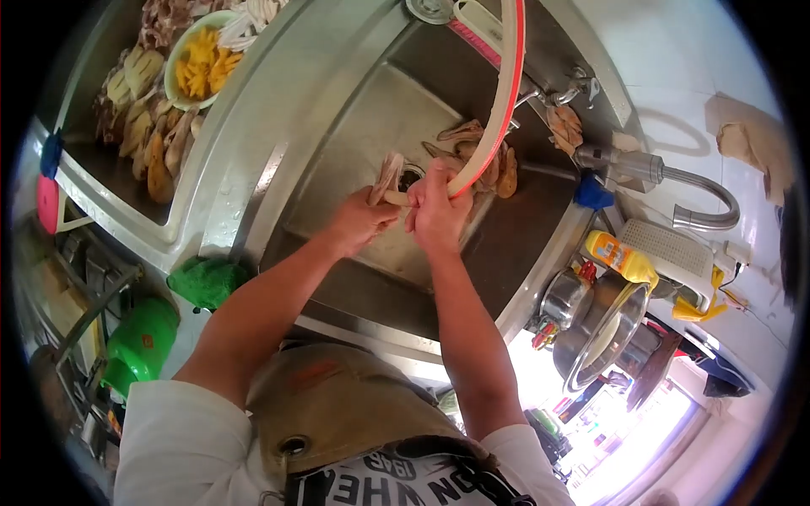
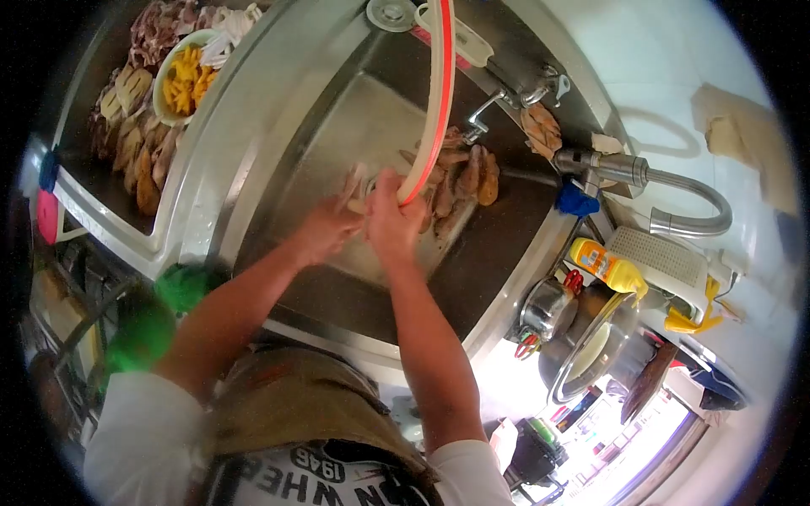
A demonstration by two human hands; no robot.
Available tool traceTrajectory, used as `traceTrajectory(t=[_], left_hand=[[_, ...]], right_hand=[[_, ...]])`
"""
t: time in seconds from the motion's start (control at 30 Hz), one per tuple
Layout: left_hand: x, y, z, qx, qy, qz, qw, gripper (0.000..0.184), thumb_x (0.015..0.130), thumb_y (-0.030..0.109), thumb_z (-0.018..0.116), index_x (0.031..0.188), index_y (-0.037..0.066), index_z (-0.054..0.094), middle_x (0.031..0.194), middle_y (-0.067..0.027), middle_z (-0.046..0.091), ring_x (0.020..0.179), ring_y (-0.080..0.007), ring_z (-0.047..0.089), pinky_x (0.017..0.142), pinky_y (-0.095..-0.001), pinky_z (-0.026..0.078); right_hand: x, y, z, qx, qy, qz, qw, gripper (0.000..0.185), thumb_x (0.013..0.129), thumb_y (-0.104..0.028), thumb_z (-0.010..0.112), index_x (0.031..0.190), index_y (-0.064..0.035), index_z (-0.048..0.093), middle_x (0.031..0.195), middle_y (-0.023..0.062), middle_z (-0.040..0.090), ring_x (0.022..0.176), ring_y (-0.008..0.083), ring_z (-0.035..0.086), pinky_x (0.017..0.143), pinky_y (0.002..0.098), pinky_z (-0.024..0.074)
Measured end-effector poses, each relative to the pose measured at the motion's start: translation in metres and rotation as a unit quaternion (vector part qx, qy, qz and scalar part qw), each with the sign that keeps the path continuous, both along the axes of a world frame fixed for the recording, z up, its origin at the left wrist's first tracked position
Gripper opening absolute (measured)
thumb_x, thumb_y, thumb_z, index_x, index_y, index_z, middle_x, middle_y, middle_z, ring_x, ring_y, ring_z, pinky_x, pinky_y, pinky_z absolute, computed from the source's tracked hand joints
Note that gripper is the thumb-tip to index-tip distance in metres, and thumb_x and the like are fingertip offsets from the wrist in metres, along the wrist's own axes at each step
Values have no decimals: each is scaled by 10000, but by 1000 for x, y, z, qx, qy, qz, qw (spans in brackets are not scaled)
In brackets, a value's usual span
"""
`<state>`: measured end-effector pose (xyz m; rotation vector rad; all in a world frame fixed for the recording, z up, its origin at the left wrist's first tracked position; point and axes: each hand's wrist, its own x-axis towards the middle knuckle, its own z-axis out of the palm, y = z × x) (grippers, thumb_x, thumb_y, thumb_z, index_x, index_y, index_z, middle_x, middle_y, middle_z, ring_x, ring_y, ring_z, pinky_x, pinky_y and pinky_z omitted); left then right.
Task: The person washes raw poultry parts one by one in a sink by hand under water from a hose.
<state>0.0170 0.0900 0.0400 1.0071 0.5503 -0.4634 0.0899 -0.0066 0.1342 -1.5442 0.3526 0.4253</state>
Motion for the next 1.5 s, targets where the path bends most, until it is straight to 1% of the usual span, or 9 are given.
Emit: traceTrajectory(t=[0.13,0.27,0.57,0.73,0.97,1.07,1.13,1.23,1.5], left_hand=[[-14,-6,-26,148,-133,-18,980,162,828,171,620,882,59,516,670,-27,533,521,-89,445,414,-264,290],[-8,4,12,6,101,-22,995,121,832,153,580,864,58,512,643,-36,535,524,-98,461,418,-280,316],[-28,-10,-29,-52,96,71,991,79,810,57,527,872,23,491,663,-79,532,541,-149,491,478,-305,384],[-32,-5,-45,132,-61,49,988,331,800,11,516,1117,37,428,714,-86,537,574,-154,503,492,-305,391],[-22,3,-29,-34,98,100,990,514,796,1,502,1271,119,349,716,-53,512,533,-126,454,430,-271,313],[-25,5,-32,-20,135,85,987,478,788,15,514,1242,110,400,686,-31,489,509,-107,422,401,-249,268],[-45,9,-70,186,-69,-20,980,434,782,25,511,1203,107,443,666,-17,476,501,-93,412,393,-241,264],[-39,8,-55,90,26,55,994,315,828,89,538,1140,92,492,646,2,465,473,-79,400,378,-235,262],[-29,1,-19,30,97,96,990,286,926,244,566,1150,81,498,706,-3,523,446,-72,440,357,-225,304]], right_hand=[[-6,-3,-31,10,-2,-23,1000,365,970,-293,544,712,-85,392,551,4,395,443,107,422,272,246,268],[-7,-6,-49,13,37,-63,997,369,974,-301,535,714,-91,377,546,2,382,446,117,425,272,251,255],[-28,-11,-70,-2,13,-45,999,426,948,-363,576,685,-88,383,543,9,385,440,120,419,277,260,247],[-27,0,-64,31,39,-73,996,429,949,-350,576,665,-89,389,538,16,394,438,121,419,278,268,244],[-25,3,-60,22,38,-70,997,402,958,-329,568,674,-74,441,545,27,457,444,111,424,322,277,285],[-32,6,-66,-25,-16,-42,999,366,958,-312,566,692,-69,503,548,20,486,466,95,451,380,277,336],[-35,0,-62,-100,-2,14,995,342,956,-290,566,703,-63,539,547,16,496,484,85,473,420,281,376],[-52,3,-107,-89,-214,-1,973,306,935,-254,577,733,-24,567,570,42,527,523,102,516,452,314,426],[-51,8,-62,-34,-71,-39,996,289,909,-229,607,770,22,576,601,130,566,571,136,555,510,354,458]])
